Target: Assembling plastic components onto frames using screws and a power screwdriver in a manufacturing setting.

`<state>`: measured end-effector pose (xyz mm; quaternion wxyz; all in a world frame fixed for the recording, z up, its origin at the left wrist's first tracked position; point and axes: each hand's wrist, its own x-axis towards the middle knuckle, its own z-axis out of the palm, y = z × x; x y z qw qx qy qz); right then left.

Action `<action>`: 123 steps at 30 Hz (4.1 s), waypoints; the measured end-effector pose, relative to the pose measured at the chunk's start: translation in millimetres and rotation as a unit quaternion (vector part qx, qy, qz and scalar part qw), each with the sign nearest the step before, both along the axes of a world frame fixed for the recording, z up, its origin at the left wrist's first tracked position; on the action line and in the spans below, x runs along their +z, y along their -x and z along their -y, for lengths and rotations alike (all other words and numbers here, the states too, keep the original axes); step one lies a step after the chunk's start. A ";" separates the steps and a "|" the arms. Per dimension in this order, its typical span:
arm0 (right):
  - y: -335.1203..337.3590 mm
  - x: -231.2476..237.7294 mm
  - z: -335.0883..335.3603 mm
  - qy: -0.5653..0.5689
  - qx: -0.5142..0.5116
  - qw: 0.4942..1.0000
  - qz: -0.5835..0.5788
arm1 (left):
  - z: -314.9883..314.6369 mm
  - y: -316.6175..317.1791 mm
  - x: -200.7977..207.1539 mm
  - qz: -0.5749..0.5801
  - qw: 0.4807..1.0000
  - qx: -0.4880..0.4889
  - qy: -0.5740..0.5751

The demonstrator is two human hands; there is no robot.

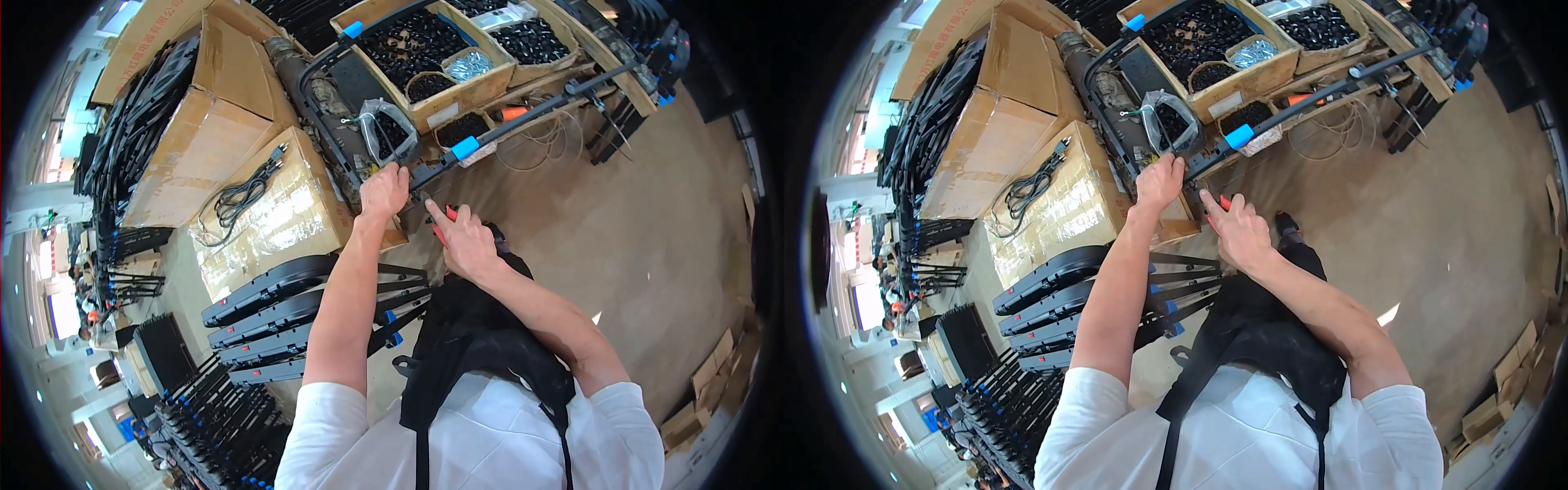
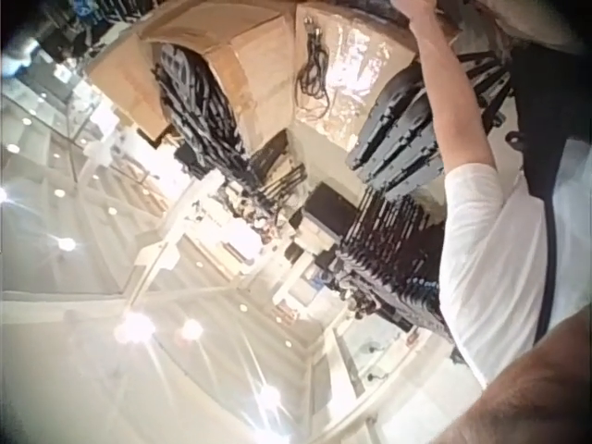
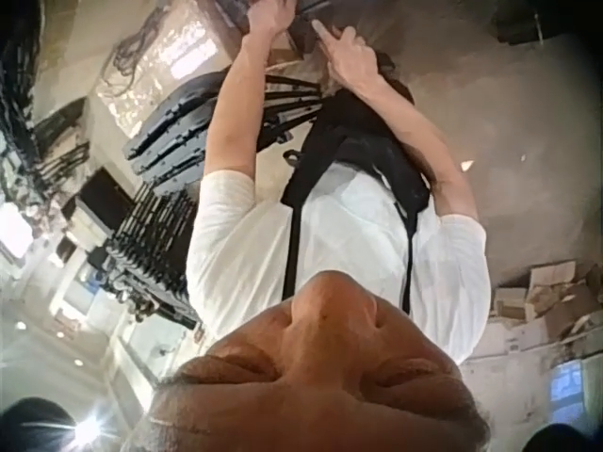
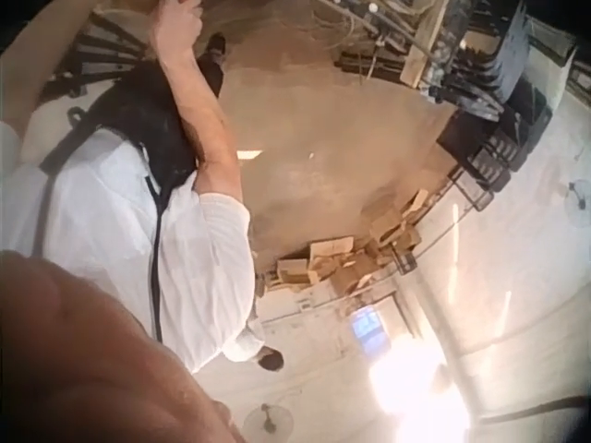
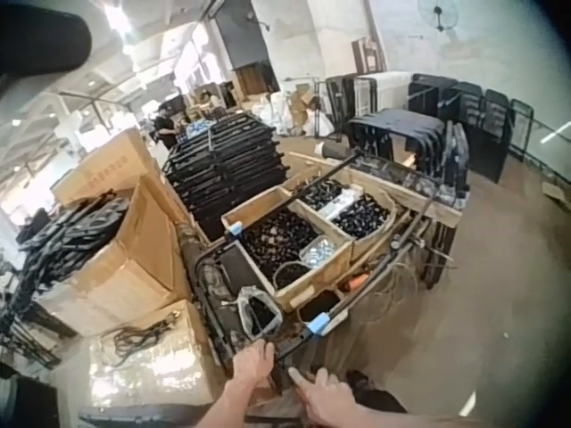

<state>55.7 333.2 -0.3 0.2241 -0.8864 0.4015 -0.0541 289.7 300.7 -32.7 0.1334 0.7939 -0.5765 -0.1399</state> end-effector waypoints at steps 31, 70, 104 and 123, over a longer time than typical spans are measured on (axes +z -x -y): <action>4.7 -54.2 24.1 -0.400 -0.080 0.881 0.242 | 13.7 9.0 -6.7 -0.027 0.990 0.138 -0.001; -14.0 -361.9 168.8 -0.518 -0.295 0.661 0.456 | 52.1 19.1 22.2 -0.150 0.975 0.161 0.041; -11.0 44.6 193.2 -0.376 0.079 0.914 -0.129 | -55.1 -404.2 364.9 0.095 0.697 0.656 0.274; -110.2 265.7 248.4 0.099 0.173 0.931 0.305 | 8.1 -316.6 384.3 -0.335 0.490 0.365 0.717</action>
